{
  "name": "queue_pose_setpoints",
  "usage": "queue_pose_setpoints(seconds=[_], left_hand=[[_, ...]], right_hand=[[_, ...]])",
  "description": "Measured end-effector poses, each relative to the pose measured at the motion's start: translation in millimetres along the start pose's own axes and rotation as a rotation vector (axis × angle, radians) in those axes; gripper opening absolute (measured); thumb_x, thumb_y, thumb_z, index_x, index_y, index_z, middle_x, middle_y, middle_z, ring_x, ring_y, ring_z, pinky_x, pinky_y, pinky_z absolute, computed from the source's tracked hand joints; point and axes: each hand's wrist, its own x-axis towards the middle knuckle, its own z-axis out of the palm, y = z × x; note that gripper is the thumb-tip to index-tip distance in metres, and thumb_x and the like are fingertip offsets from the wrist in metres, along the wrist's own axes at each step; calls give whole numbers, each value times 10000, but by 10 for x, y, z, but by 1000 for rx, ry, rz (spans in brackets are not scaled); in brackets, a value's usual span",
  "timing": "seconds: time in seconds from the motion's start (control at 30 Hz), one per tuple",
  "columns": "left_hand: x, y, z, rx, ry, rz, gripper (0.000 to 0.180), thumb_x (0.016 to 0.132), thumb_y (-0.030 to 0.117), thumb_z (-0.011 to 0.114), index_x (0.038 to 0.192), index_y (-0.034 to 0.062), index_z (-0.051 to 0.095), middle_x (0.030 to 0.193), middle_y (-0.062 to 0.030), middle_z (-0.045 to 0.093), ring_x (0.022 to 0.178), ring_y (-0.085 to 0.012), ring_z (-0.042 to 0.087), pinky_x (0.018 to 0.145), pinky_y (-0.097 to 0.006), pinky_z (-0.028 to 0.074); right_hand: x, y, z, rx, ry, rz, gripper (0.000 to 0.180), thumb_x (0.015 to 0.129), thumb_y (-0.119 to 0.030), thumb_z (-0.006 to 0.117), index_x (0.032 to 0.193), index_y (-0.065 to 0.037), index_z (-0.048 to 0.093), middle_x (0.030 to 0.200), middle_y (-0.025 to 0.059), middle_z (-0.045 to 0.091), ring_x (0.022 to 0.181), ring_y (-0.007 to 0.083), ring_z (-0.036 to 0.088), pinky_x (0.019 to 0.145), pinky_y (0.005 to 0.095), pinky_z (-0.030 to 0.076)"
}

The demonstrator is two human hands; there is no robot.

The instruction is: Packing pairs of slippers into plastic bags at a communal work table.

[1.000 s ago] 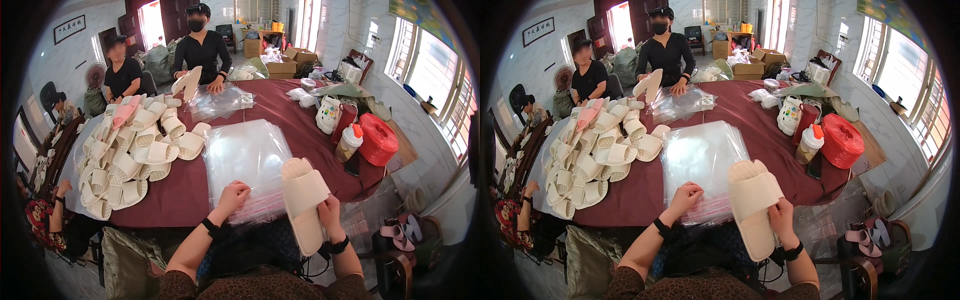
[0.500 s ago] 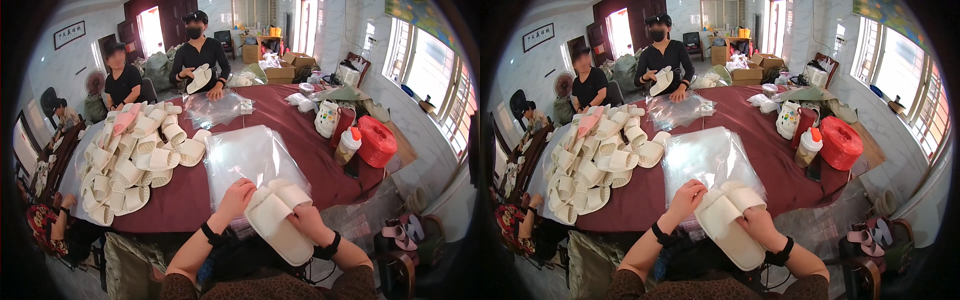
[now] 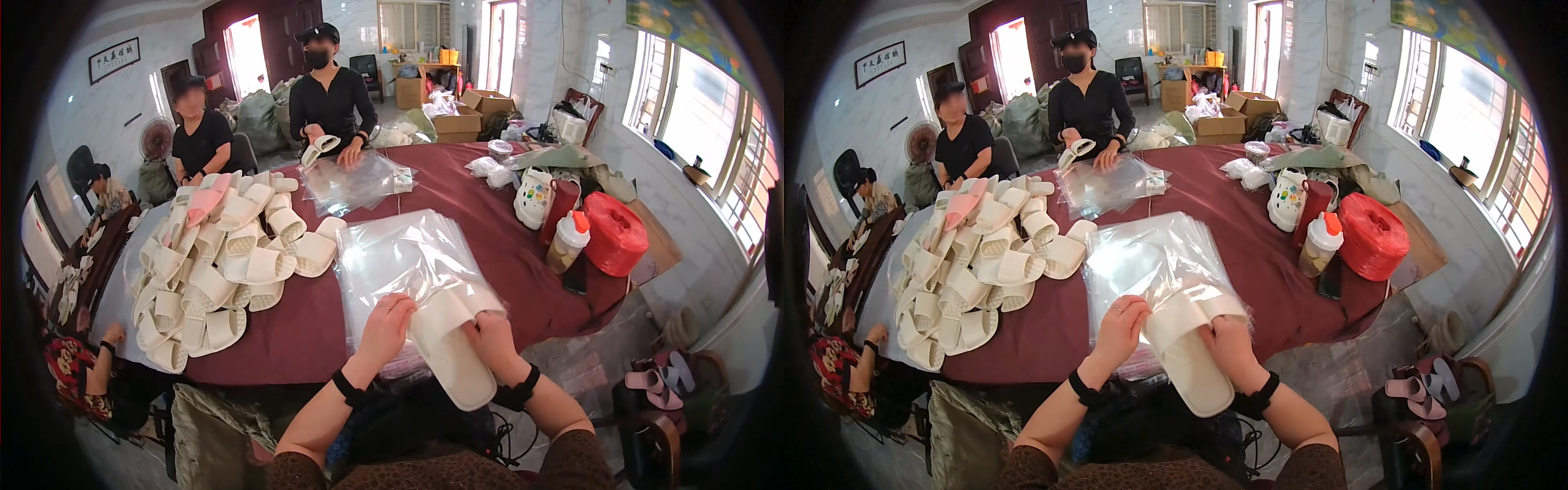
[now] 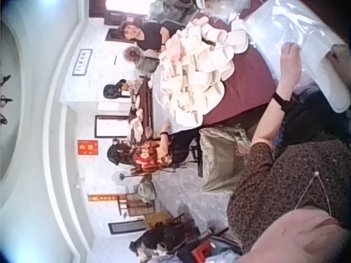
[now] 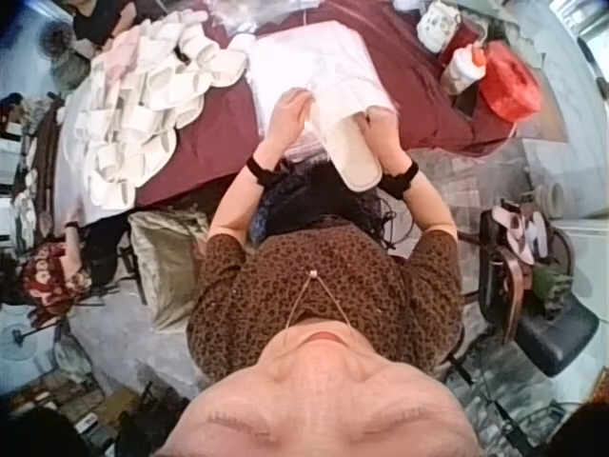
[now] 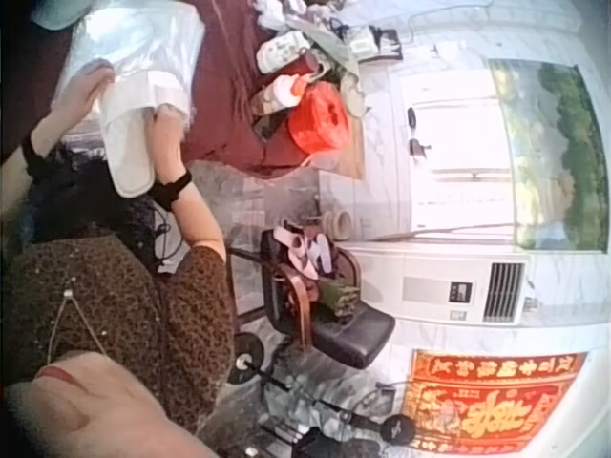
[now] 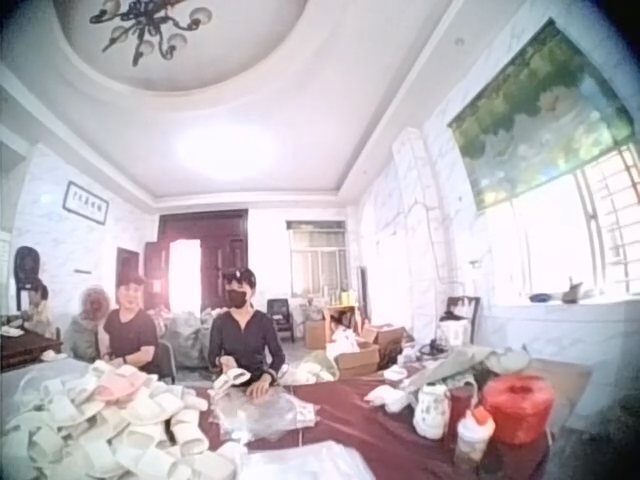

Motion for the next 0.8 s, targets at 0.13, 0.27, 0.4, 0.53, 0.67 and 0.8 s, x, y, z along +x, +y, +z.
queue_pose_setpoints(seconds=[0.13, 0.27, 0.4, 0.53, 0.67, 0.8], left_hand=[[-9, 30, 0, 30, 2, 12, 99, 869, 18, 609, 963, 16, 640, 1032, -126, 632, 978, -337, 601, 861, -405, 496], [8, 60, 9, 25, -67, 51, 91, 867, 19, 608, 954, 23, 631, 1033, -122, 630, 977, -335, 596, 871, -408, 487], [-9, 179, 57, -65, -87, 16, 84, 877, 19, 598, 955, 23, 629, 1030, -119, 637, 970, -335, 597, 877, -416, 481], [10, 266, 87, -185, -111, 38, 82, 888, 16, 588, 960, 21, 627, 1093, -114, 666, 953, -335, 598, 899, -410, 471], [28, 342, 41, -264, -197, 5, 78, 893, 11, 580, 961, 17, 617, 1181, -105, 676, 961, -323, 589, 921, -390, 465], [27, 425, 6, -292, -274, 4, 69, 893, -1, 568, 951, 17, 601, 1199, -95, 678, 989, -300, 571, 927, -377, 463]], right_hand=[[-49, -82, 81, -7, -21, 11, 308, 890, -265, 649, 822, 34, 630, 871, 235, 646, 791, 424, 634, 716, 496, 507], [35, -38, 158, -42, -27, -20, 298, 890, -263, 647, 817, 26, 633, 879, 230, 650, 783, 415, 638, 707, 497, 511], [44, -45, 272, -65, 22, -89, 268, 895, -247, 635, 805, 6, 635, 856, 218, 648, 768, 396, 643, 693, 487, 515], [69, -50, 350, -72, 3, -85, 252, 887, -240, 645, 826, 4, 639, 835, 206, 642, 771, 387, 641, 687, 483, 516], [177, -68, 460, -77, 28, -181, 218, 883, -217, 643, 860, -1, 650, 815, 198, 649, 741, 373, 646, 659, 473, 516], [138, -2, 588, 17, 84, -216, 152, 864, -154, 639, 873, -2, 638, 744, 183, 638, 683, 362, 647, 590, 432, 510]])
